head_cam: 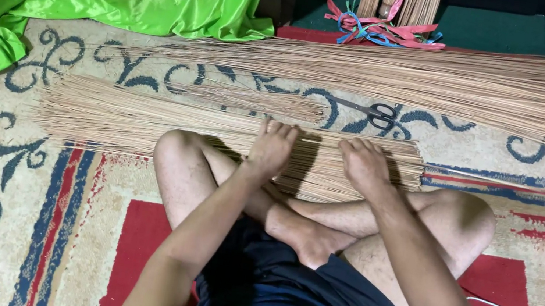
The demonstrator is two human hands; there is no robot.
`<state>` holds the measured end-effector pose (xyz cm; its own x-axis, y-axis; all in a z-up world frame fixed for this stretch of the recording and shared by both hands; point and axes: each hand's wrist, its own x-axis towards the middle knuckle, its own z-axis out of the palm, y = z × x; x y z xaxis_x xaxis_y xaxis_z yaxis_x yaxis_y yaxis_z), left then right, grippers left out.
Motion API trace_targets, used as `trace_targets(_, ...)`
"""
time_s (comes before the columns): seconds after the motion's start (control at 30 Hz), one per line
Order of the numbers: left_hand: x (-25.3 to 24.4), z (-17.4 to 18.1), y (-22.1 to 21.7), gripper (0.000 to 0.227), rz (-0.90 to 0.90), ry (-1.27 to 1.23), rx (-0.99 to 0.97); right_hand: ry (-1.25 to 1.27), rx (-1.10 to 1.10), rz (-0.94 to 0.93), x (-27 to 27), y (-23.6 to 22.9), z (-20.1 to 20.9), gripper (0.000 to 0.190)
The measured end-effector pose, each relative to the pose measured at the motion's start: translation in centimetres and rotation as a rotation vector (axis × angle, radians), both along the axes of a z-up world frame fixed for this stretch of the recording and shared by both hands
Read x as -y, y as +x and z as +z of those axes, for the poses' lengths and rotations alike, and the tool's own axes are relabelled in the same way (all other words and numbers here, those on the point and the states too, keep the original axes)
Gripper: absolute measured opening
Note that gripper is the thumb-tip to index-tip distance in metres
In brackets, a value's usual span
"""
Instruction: Weaving and trimming palm leaf ribs to assemble a broom
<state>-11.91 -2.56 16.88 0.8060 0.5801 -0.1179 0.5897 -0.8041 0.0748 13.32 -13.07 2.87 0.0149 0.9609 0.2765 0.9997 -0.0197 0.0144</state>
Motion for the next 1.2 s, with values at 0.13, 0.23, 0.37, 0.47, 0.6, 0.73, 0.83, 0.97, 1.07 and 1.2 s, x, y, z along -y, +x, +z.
trace_targets(0.13, 1.1, -2.7, 2.0, 0.020, -0.049, 0.032, 0.157, 0.024, 0.008, 0.030, -0.9, -3.6, 3.8, 0.017)
trace_targets(0.23, -0.5, -3.1, -0.2, 0.019, -0.058, 0.095, 0.228, 0.034, 0.012, 0.015, 0.1, -1.9, 4.0, 0.015)
trace_targets(0.37, -4.4, -3.5, -4.5, 0.026, 0.057, 0.220, 0.119, -0.004, 0.043, -0.085, 2.5, 2.2, 3.2, 0.017)
trace_targets(0.47, -6.3, -6.0, -6.1, 0.028, 0.107, 0.212, 0.019, -0.011, 0.033, -0.116, 3.3, 3.4, 2.2, 0.018)
trace_targets(0.6, -4.8, -6.9, -4.0, 0.033, 0.036, 0.135, -0.020, -0.024, -0.031, -0.100, 2.4, 1.5, 1.6, 0.019)
trace_targets(0.73, -3.6, -8.2, -2.3, 0.030, -0.081, 0.039, 0.150, -0.004, -0.053, -0.069, 1.9, 0.0, 1.2, 0.017)
trace_targets(0.83, -4.5, -9.3, -2.6, 0.032, -0.025, 0.037, 0.125, -0.054, -0.091, -0.106, 2.4, 1.3, 0.2, 0.029)
trace_targets(0.97, -7.3, -12.3, -4.0, 0.033, 0.053, 0.139, 0.050, -0.077, -0.067, -0.202, 2.9, 2.5, -0.7, 0.031)
trace_targets(1.07, -8.0, -13.9, -4.1, 0.031, 0.104, 0.112, 0.021, -0.076, -0.091, -0.243, 2.6, 2.3, -1.1, 0.032)
trace_targets(1.2, -7.2, -13.4, -3.9, 0.024, 0.144, 0.055, 0.045, -0.086, -0.137, -0.264, 2.6, 2.2, -1.2, 0.032)
